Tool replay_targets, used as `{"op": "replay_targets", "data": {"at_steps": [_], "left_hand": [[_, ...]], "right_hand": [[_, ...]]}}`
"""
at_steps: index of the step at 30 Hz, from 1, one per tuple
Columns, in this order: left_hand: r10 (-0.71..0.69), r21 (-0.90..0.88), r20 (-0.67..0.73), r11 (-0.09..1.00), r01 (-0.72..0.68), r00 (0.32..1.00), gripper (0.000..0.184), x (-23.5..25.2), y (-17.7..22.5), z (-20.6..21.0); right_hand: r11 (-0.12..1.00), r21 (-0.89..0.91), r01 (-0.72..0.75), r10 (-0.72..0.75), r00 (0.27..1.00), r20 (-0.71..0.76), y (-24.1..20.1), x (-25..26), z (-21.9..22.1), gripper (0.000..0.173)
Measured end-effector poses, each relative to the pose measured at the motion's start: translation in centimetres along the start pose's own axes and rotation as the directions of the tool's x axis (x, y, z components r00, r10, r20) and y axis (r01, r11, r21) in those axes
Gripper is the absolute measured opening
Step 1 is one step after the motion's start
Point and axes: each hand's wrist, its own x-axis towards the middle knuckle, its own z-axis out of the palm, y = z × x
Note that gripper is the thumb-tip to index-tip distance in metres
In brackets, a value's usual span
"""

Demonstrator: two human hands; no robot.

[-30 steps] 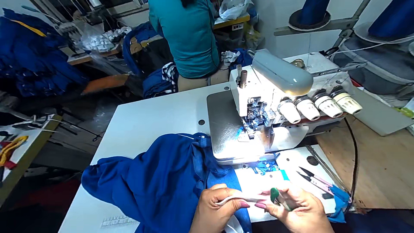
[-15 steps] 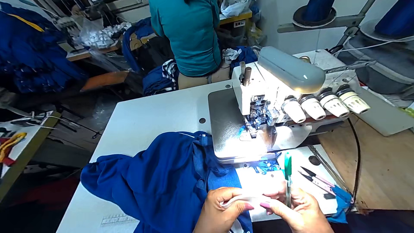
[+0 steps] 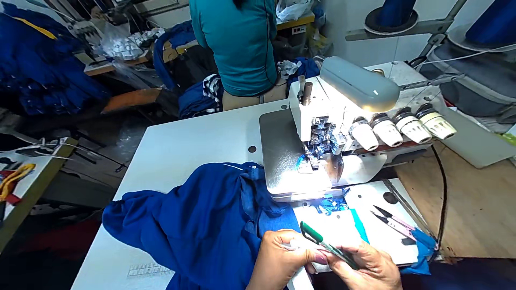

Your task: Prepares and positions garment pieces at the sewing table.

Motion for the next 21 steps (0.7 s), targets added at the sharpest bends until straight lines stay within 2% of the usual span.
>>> {"op": "replay_targets", "data": {"at_steps": [3, 6, 8, 10, 12, 15, 17, 21], "left_hand": [[0.004, 0.017, 0.007, 1.0, -0.005, 1.0, 0.008, 0.0, 0.2, 0.3], [0.079, 0.094, 0.008, 0.992, -0.08, 0.997, 0.007, 0.1, -0.4, 0.4], [0.147, 0.181, -0.007, 0.973, -0.143, 0.989, 0.008, 0.2, -1.0, -0.1], [0.231, 0.31, -0.013, 0.926, -0.216, 0.973, 0.008, 0.5, -1.4, -0.8], [0.344, 0.501, 0.027, 0.808, -0.31, 0.939, 0.01, 0.9, -1.9, -1.1], [0.449, 0.709, 0.143, 0.576, -0.408, 0.882, 0.013, 1.5, -2.4, -0.5], [0.441, 0.779, 0.195, 0.473, -0.411, 0.876, 0.013, 1.7, -2.6, 0.0], [0.404, 0.838, 0.244, 0.37, -0.401, 0.882, 0.014, 1.9, -2.4, 0.7]], "right_hand": [[1.0, 0.026, -0.006, 0.006, 1.0, -0.006, 0.1, -0.2, 0.0, 0.021], [0.999, -0.003, -0.048, 0.048, 0.999, -0.024, 0.1, -0.5, -0.5, 0.025], [0.996, -0.028, -0.079, 0.077, 0.994, -0.074, 0.5, -0.4, -1.5, 0.015], [0.993, 0.03, -0.118, 0.121, 0.981, -0.15, 1.2, 0.1, -3.0, 0.008], [0.983, 0.118, -0.139, 0.162, 0.963, -0.214, 2.0, 0.4, -3.8, 0.024], [0.991, 0.008, -0.136, 0.135, 0.969, -0.207, 2.6, 0.7, -3.9, 0.04], [0.991, -0.055, -0.123, 0.112, 0.979, -0.17, 2.7, 0.9, -3.4, 0.038], [0.998, -0.061, -0.033, 0.027, 0.995, -0.091, 4.4, 0.7, -2.7, 0.026]]}}
